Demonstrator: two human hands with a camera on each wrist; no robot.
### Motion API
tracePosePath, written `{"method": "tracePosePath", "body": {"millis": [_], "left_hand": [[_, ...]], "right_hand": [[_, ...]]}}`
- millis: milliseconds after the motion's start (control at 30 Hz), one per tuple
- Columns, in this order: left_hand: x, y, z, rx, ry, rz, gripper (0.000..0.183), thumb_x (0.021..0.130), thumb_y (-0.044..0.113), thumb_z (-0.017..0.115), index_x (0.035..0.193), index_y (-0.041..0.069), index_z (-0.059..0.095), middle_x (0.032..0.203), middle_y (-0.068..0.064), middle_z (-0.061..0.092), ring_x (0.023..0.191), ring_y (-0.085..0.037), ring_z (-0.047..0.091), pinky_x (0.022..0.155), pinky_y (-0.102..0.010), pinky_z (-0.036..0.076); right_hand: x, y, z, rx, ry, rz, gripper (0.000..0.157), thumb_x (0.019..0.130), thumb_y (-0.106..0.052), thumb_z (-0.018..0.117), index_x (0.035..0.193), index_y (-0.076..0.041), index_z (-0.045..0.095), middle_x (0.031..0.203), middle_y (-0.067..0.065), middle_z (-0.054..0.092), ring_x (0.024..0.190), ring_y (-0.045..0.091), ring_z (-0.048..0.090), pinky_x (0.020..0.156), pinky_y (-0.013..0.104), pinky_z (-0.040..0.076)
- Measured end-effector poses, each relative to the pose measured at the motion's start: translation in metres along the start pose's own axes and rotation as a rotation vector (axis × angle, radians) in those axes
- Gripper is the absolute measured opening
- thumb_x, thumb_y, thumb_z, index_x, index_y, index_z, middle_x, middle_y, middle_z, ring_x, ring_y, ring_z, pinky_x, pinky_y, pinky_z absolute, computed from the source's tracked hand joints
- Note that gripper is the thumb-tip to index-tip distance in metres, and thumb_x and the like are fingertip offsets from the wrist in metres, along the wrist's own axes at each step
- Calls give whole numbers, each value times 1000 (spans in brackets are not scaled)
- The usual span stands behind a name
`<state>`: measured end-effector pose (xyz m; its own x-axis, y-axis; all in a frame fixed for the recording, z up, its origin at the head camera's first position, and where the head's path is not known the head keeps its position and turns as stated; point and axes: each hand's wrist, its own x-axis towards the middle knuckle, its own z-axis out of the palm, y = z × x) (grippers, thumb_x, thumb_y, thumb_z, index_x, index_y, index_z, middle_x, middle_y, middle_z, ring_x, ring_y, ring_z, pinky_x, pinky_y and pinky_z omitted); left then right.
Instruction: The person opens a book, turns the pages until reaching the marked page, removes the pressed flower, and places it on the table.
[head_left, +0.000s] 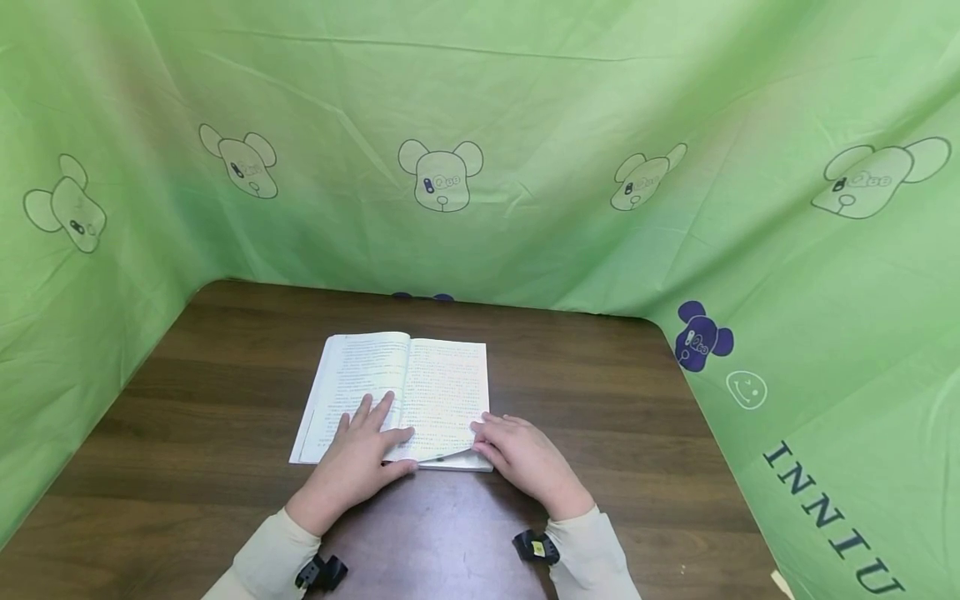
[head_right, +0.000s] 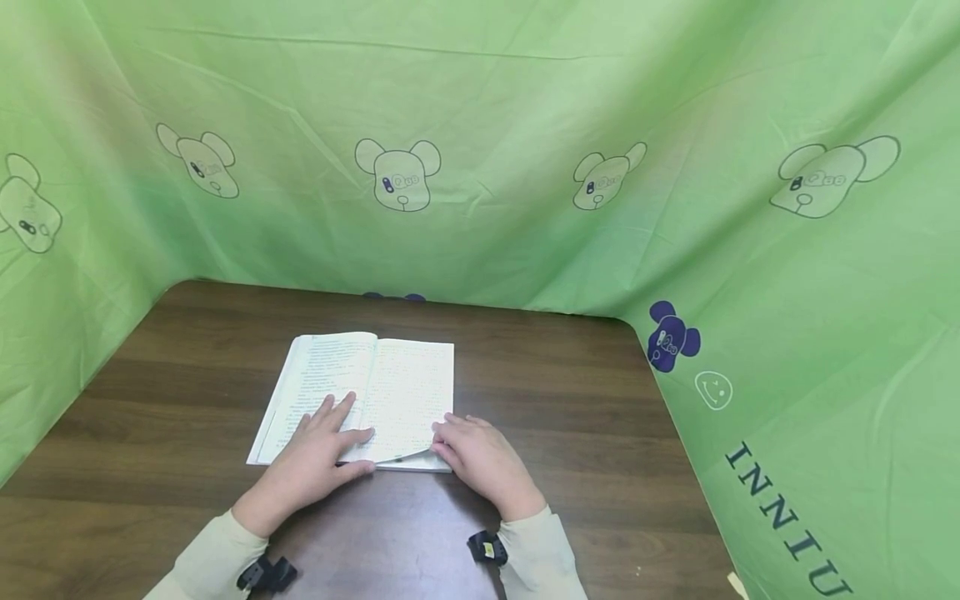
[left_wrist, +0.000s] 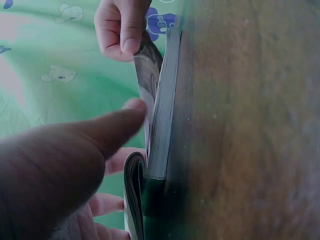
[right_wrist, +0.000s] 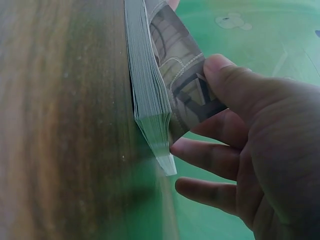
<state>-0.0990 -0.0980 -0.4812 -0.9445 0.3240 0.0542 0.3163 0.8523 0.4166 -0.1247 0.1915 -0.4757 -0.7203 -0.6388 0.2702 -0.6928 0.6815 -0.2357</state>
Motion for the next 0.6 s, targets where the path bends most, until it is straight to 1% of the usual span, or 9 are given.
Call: {"method": "tracePosePath", "body": {"millis": [67,167,233,267,333,400,467,533,600], "left_hand": [[-1,0,0,5,5,-2,52,87,55,76,129,24,74,164,-19,35,151,-50,25,111,-76,27],[-1,0,0,7,10,-8,48,88,52,76,128,24,75,164,-18,35,152,-49,25,112,-75,27],[0,0,0,7,16,-9,45,90,50,75,127,24,75,163,-18,36,152,-49,25,111,-75,28],[0,0,0,6,21,-7,44,91,49,75,126,24,75,163,-18,37,151,-49,26,111,-75,28],[0,1,0,4,26,-5,41,92,47,74,125,24,76,163,-18,38,151,-50,27,111,-76,28],[0,1,1,2,32,0,38,94,45,72,125,23,76,162,-18,38,151,-50,27,111,-76,28],[0,1,1,4,39,5,37,96,44,70,126,23,75,162,-19,39,151,-50,27,110,-76,28],[0,1,2,8,43,3,41,98,43,67,131,20,72,162,-18,39,151,-50,28,111,-75,28],[0,0,2,6,58,-1,49,99,41,65,141,16,64,161,-18,40,150,-49,30,111,-75,29]], "right_hand": [[0,0,0,-7,15,-12,27,98,-23,70,121,-9,74,122,5,75,121,24,68,103,48,52],[0,0,0,-13,41,-30,26,97,-22,71,120,-8,74,118,4,76,118,23,70,101,46,53],[1,1,1,-22,61,-43,24,97,-22,71,117,-9,74,115,3,77,115,21,71,99,44,54],[1,1,0,-17,73,-46,20,97,-22,72,113,-11,74,114,2,77,113,19,72,98,43,55],[1,1,0,-7,101,-51,14,96,-22,73,108,-14,72,116,1,76,114,18,71,98,44,54],[1,2,-1,-2,127,-49,14,95,-23,73,107,-16,70,123,2,74,119,18,68,101,45,52],[1,2,-3,4,147,-37,19,95,-24,73,112,-16,69,133,3,69,127,20,64,106,49,49],[1,3,-4,-12,160,-23,33,95,-26,73,125,-14,67,143,6,63,133,23,58,110,52,45],[0,4,-4,-25,172,-4,45,95,-27,73,136,-12,62,149,7,57,137,25,55,112,52,42]]}}
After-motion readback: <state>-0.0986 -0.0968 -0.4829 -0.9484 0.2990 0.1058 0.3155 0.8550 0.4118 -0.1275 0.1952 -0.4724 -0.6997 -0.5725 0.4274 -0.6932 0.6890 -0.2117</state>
